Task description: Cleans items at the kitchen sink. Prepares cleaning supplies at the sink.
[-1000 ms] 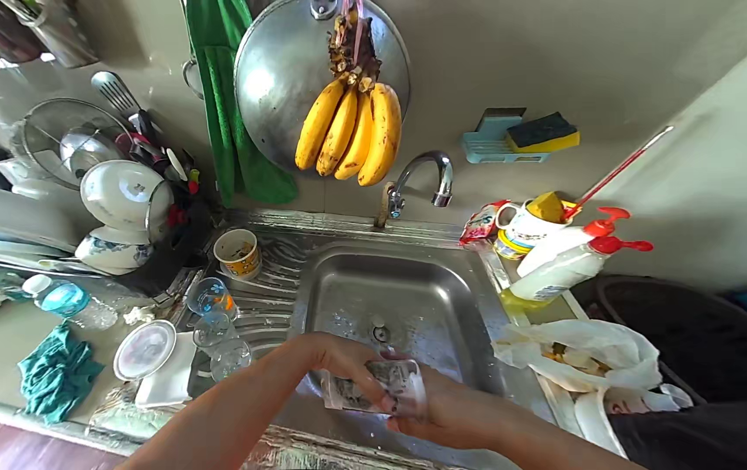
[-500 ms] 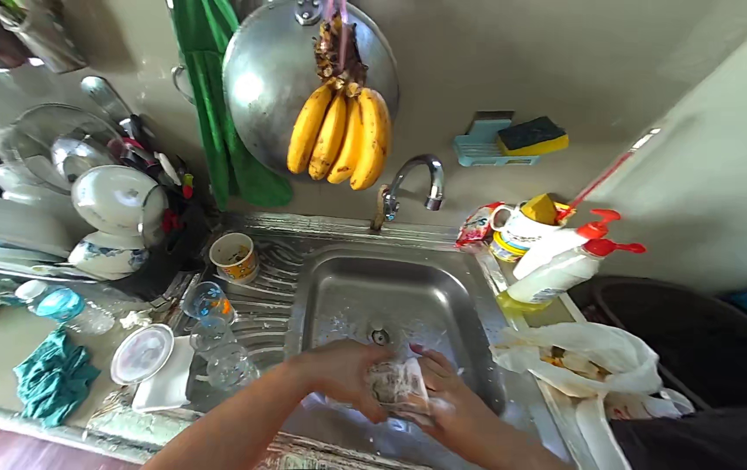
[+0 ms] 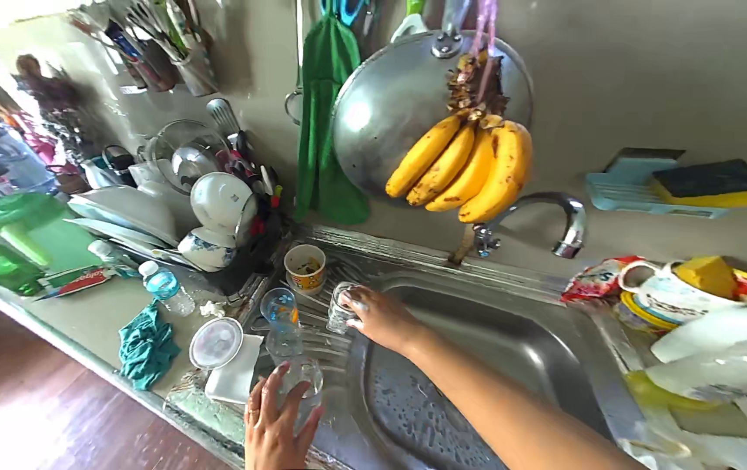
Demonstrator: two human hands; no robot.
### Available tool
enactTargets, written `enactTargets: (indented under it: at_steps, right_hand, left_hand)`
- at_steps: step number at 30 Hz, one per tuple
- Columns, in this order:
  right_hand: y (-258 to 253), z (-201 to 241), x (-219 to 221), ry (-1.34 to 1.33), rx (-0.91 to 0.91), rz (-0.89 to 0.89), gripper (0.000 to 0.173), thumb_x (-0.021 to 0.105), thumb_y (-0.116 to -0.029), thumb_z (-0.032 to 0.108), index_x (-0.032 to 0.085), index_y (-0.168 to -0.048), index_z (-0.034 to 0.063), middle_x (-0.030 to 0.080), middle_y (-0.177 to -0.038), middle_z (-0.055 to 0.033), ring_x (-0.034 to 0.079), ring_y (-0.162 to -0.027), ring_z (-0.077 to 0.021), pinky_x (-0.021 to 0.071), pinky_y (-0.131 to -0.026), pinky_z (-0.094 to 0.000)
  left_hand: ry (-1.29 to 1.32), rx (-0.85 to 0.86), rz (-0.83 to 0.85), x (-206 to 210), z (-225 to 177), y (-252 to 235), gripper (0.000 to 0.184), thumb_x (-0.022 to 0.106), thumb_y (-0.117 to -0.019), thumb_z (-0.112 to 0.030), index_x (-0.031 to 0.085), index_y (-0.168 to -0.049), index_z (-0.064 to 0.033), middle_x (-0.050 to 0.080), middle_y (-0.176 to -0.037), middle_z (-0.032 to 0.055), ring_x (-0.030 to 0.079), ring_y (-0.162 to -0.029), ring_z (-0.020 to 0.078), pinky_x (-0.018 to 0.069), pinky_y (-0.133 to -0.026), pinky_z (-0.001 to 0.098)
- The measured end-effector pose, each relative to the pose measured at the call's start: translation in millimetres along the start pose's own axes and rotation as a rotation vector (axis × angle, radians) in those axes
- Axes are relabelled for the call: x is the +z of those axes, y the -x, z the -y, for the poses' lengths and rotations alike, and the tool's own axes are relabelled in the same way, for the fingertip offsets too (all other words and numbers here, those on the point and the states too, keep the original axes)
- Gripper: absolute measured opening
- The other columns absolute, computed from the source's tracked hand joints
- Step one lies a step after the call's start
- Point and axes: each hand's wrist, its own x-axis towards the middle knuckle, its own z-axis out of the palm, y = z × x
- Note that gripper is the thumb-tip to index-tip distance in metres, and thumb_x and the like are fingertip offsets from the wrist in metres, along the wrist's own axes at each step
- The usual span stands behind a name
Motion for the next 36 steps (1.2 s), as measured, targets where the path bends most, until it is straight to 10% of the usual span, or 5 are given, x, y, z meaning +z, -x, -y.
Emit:
enactTargets:
  at_steps: [10,21,25,30,36]
  right_hand:
    - [-19.8,23.9,-2.3,-0.095,-0.164,-0.625,0.019,0.076,-0.0884,0.017,0.073,-0.104,0.0071,0.073,-0.104,-0.0077,0.071,-0.101,-0.0238,0.0597,-0.09,-0.0431]
    - [146.6,22.0,38.9,-0.656,0.202,-0.708,0.041,0.046,-0.1061,0.036,0.068,-0.12,0.0033,0.065,-0.132,-0.0119,0.054,-0.134,-0.0206,0.0433,-0.115,-0.0409]
    - [147.8,-18.1,12.6,-0.782,0.537,-0.546,0.035,0.044,-0.1031,0.024,0.073,-0.103,0.0051,0.073,-0.098,-0.0018,0.068,-0.091,-0.0076,0.0565,-0.087,-0.0305]
    - [159.2,-29.0,34.5,-0.486,0.638,-0.476,0.039,0.044,-0.1046,0.022,0.063,-0.136,0.0086,0.067,-0.132,-0.0104,0.064,-0.123,-0.0223,0.05,-0.107,-0.0454]
    - [212.3,27.8,89.6,-0.476,0.175,-0.696,0.022,0.057,-0.1013,0.018,0.075,-0.108,0.0073,0.068,-0.129,-0.014,0.055,-0.135,-0.0261,0.0444,-0.116,-0.0443]
  left_hand:
    - [0.629,0.035,0.032,12.1,-9.9,2.1,0.016,0.078,-0.0915,-0.023,0.071,-0.087,-0.0089,0.063,-0.134,0.0158,0.058,-0.132,0.0223,0.0525,-0.108,0.0372]
    - [1.64,-0.721,0.567,76.9,-135.1,-37.0,0.058,0.023,-0.1118,-0.035,0.017,-0.164,-0.0097,0.035,-0.163,0.0126,0.048,-0.139,0.0156,0.0435,-0.113,0.0353]
    - [1.749,-0.873,0.992,82.9,-153.2,-37.6,0.061,0.017,-0.1102,-0.052,0.048,-0.141,-0.0096,0.071,-0.116,0.0084,0.07,-0.102,0.0184,0.0599,-0.088,0.0389]
    - [1.402,-0.913,0.999,120.0,-164.5,-23.7,0.066,0.03,-0.1081,-0.057,0.045,-0.147,-0.0062,0.07,-0.113,0.0148,0.07,-0.097,0.0229,0.0595,-0.084,0.0417]
    - [1.763,-1.123,0.789,120.9,-154.5,-32.1,0.066,0.023,-0.1077,-0.058,0.065,-0.104,-0.0076,0.07,-0.079,0.0075,0.07,-0.073,0.017,0.0606,-0.068,0.0351]
